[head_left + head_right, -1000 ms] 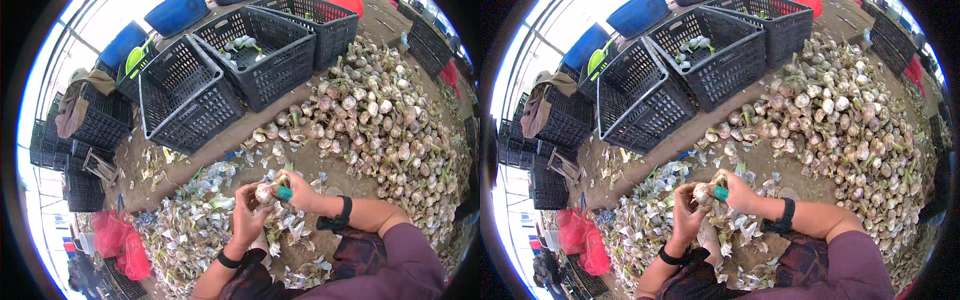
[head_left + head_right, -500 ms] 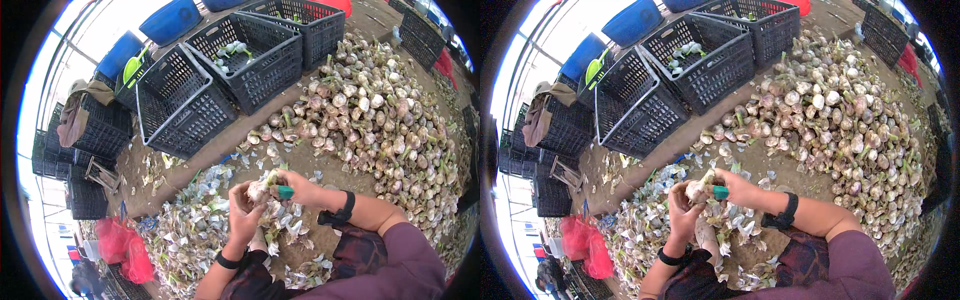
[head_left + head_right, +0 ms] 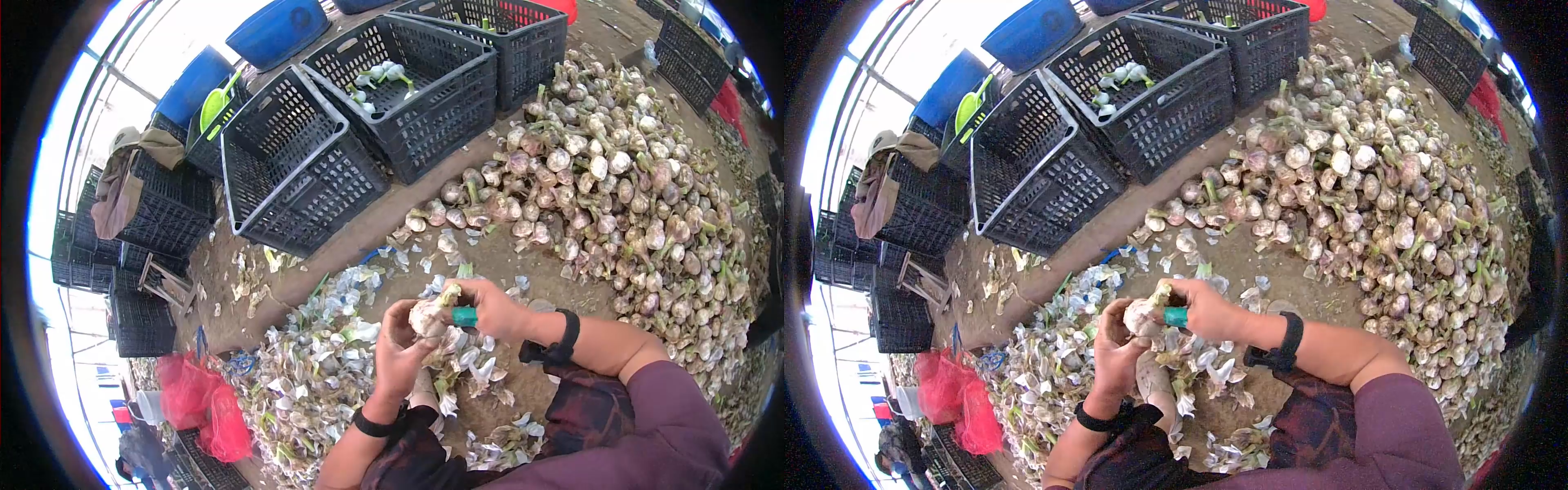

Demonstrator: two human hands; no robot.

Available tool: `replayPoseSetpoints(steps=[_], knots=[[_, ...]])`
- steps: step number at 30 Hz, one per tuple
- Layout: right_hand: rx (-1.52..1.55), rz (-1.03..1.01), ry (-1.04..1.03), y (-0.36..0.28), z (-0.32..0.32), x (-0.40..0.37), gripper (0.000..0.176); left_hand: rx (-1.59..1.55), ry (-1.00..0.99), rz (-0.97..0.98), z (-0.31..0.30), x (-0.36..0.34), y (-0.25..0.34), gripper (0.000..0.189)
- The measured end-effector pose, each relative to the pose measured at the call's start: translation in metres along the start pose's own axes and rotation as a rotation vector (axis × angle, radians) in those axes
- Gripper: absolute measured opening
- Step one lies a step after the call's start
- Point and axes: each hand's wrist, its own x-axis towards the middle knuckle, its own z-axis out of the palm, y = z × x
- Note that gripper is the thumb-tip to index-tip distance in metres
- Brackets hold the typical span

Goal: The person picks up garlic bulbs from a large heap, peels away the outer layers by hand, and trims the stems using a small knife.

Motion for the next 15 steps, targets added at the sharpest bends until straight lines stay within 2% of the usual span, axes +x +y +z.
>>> replayPoseSetpoints(steps=[5, 8, 11, 15], knots=[[-0.131, -0.060, -0.088, -0.010, -0.007, -0.005, 0.012, -0.344, -0.023, -0.277, -0.003, -0.006, 0.002, 0.042], [-0.223, -0.002, -0.087, -0.018, -0.005, -0.005, 0.017, -0.674, -0.108, -0.369, -0.010, -0.004, -0.001, 0.041], [-0.161, 0.070, -0.066, -0.020, -0.003, -0.005, 0.022, -0.656, -0.086, -0.462, -0.003, 0.001, 0.004, 0.045], [-0.138, 0.065, -0.053, -0.009, -0.008, -0.002, 0.023, -0.256, 0.014, -0.295, 0.006, -0.001, -0.002, 0.059]])
